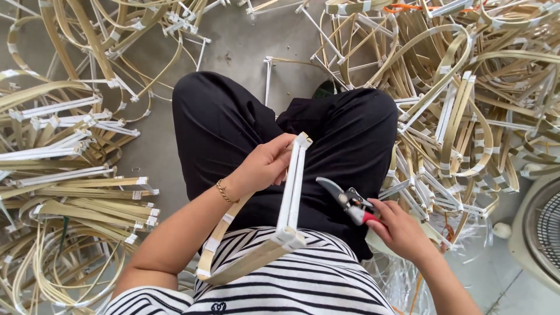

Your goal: The person is assembling circular bamboo frames, using plastic clips and cutting excess material with hand pruners.

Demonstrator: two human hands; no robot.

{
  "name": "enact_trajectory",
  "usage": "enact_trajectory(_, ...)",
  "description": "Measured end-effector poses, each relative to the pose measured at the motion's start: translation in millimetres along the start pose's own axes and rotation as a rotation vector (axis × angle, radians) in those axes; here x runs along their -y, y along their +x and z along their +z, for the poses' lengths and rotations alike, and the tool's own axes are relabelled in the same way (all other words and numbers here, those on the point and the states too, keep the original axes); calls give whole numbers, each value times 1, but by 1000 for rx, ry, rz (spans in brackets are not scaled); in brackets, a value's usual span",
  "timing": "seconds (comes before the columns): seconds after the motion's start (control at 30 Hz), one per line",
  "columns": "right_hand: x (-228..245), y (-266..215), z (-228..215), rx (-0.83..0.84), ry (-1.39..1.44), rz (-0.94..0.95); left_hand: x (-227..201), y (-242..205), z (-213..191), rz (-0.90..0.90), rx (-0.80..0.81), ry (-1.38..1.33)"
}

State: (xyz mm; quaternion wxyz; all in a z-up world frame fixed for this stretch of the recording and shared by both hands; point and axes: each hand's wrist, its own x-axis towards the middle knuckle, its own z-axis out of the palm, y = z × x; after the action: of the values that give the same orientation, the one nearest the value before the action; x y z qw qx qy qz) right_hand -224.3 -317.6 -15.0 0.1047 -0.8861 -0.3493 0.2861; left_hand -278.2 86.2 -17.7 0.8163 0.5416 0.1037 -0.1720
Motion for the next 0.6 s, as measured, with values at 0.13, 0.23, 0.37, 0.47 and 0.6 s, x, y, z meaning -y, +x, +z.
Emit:
enact_trajectory(0.13,-57,-21,59,191,1106,269,-14,-2,10,84,-24,322)
enact_trajectory(0.23,-41,-17,48,312,1518,364,-17,-4,14,164,-16,425)
enact_trajectory(0.37,-9,-21,5,281,1032,533,-21,-5,16,187,-1,480)
enact_trajectory(0.47,-19,-32,32,214,1430,564,-21,-2,17,136,-2,499)
enact_trajectory(0.6,-11,-19,42,97,1801,582,-16,-1,23,121,9,492)
